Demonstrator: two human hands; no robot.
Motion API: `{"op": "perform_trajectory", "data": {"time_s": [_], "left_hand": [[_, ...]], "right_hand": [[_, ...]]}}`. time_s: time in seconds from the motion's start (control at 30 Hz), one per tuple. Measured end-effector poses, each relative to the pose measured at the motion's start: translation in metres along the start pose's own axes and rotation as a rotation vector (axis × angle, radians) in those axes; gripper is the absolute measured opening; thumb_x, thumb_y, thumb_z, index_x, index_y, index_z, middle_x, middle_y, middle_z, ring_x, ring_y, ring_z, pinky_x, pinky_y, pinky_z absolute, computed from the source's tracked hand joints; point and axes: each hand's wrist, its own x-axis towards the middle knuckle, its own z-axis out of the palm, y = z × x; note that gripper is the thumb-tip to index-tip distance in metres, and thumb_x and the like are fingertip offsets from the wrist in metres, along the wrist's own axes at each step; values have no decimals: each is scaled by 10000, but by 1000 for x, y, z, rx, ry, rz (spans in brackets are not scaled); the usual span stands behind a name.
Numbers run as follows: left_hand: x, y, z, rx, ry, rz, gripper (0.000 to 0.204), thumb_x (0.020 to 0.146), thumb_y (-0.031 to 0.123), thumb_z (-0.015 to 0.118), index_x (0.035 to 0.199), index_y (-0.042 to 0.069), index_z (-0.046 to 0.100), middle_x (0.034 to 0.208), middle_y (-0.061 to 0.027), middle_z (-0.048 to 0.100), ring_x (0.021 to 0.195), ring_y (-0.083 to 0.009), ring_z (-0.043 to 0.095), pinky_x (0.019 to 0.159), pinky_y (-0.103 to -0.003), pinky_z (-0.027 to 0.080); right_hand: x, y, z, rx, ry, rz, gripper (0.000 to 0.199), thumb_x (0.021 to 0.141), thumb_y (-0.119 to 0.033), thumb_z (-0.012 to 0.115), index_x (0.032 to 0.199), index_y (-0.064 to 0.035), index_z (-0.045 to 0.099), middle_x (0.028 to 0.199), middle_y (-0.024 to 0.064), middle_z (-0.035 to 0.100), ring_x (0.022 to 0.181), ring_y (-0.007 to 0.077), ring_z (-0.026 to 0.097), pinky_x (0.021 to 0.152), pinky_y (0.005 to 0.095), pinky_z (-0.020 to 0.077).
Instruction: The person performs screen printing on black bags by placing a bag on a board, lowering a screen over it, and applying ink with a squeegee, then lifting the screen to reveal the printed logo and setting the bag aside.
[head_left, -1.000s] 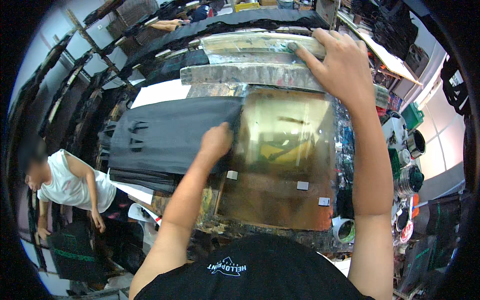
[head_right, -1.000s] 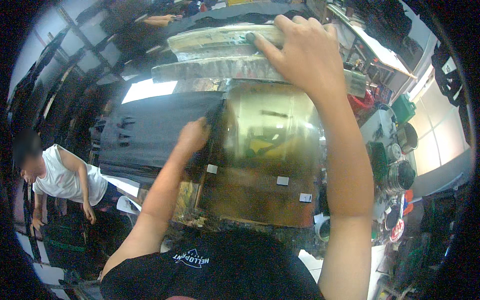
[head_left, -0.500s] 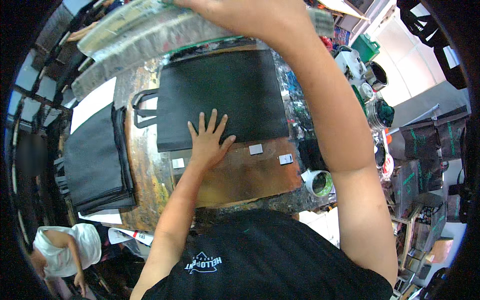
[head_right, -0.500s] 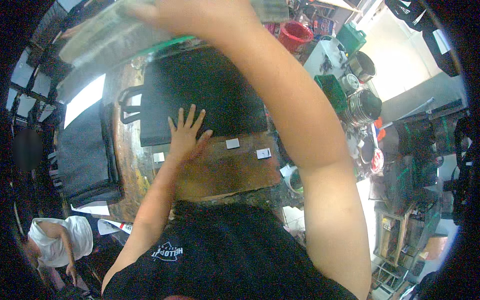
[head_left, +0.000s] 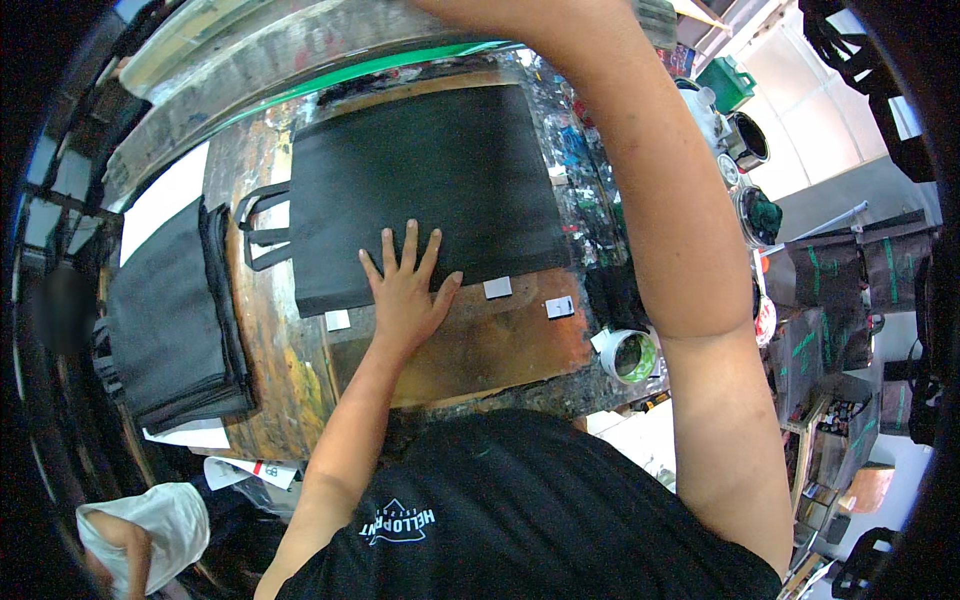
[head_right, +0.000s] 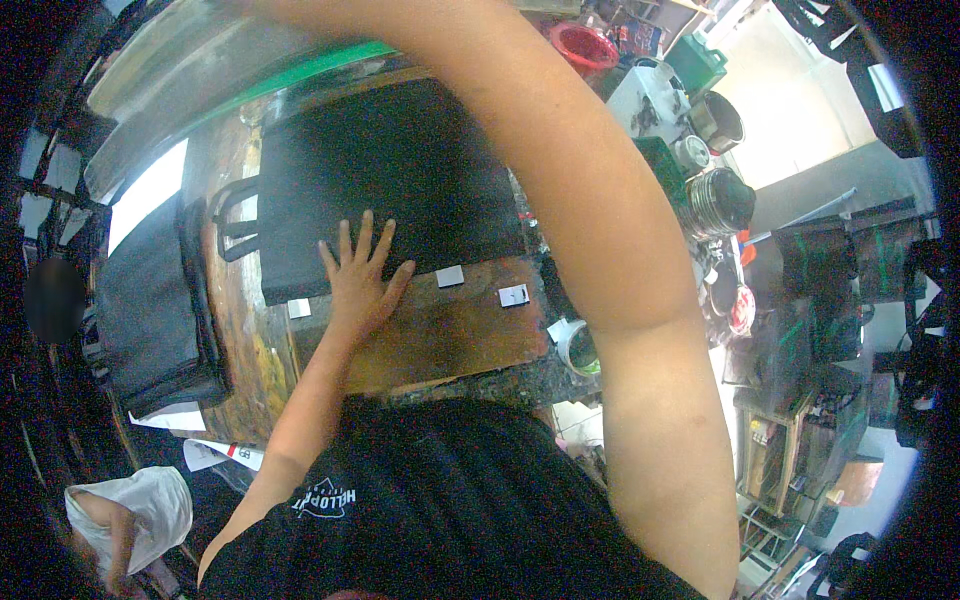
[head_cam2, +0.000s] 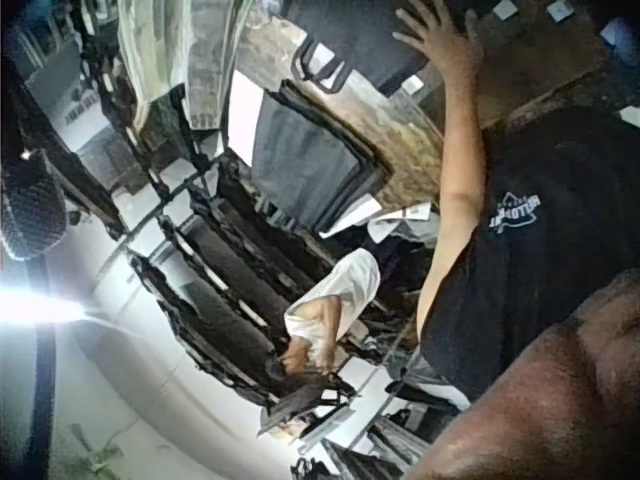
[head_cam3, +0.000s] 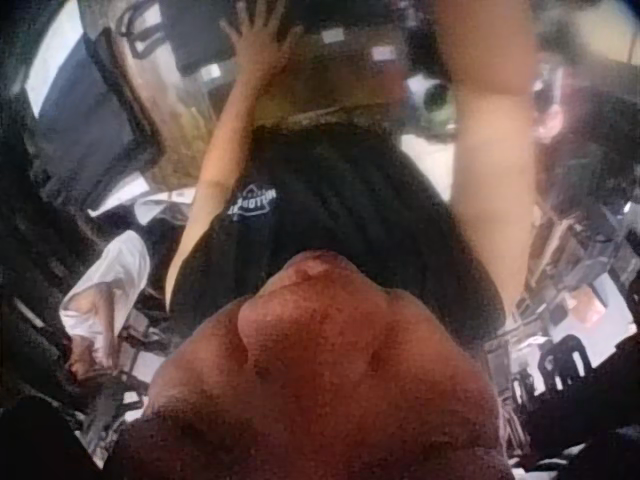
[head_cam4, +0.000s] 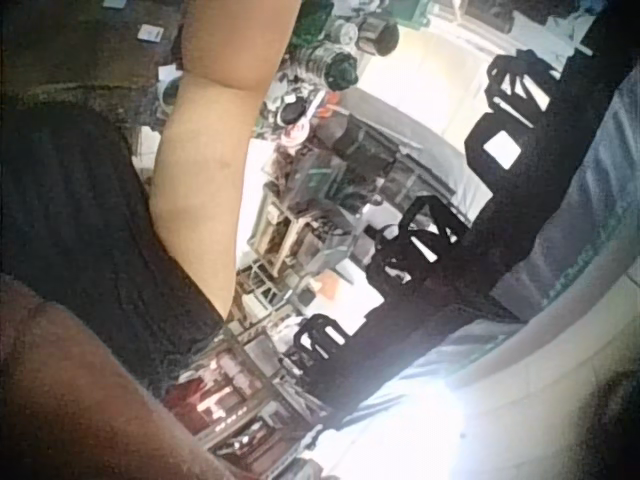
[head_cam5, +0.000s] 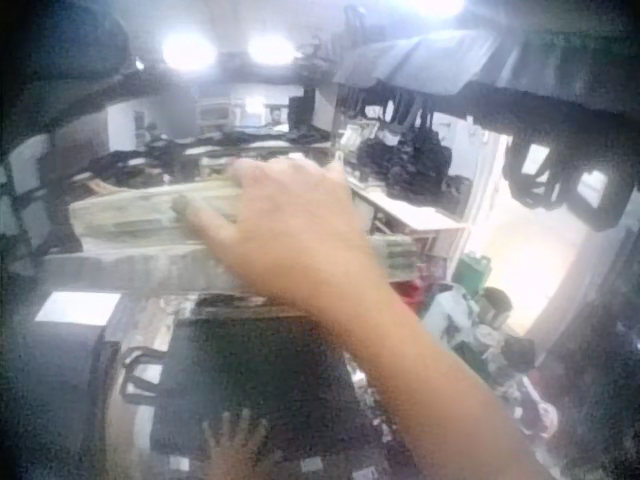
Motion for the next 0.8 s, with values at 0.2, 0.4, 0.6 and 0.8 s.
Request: {"op": "perform_trajectory", "data": {"time_s": [0.2, 0.4, 0.6, 0.8], "left_hand": [[-2, 7, 4, -1, 57, 21, 723, 1006, 585, 549, 1573, 138, 494, 1669, -226, 350, 1539, -518, 258, 1192, -772, 87], [8, -15, -59, -456, 198, -236, 776, 930, 517, 746, 1513, 52, 535, 1329, -193, 667, 1226, -333, 627, 1096, -516, 423], [12, -85, -188, -1537, 756, -219, 657, 991, 191, 753, 1509, -6, 399, 1114, -74, 703, 962, -138, 658, 863, -297, 535], [-54, -81, -168, -1017, 421, -558, 668, 708, 41, 941, 1300, -17, 639, 1122, -86, 737, 1010, -192, 706, 929, -346, 570]], "right_hand": [[-4, -10, -4, -51, -4, 63, 714, 1064, -688, 372, 1110, -38, 663, 924, 70, 654, 890, 190, 609, 898, 403, 513], [-4, -3, 13, -59, 125, 31, 666, 1058, -679, 394, 1033, -68, 656, 895, 80, 647, 873, 213, 595, 932, 446, 475], [-59, -6, 46, -148, 383, -74, 575, 916, -604, 658, 1153, -83, 710, 997, 190, 705, 998, 382, 675, 891, 528, 463], [-153, -30, 83, -100, -7, -39, 593, 837, -459, 795, 1283, -114, 609, 1119, 123, 614, 1127, 311, 572, 991, 538, 395]]}}
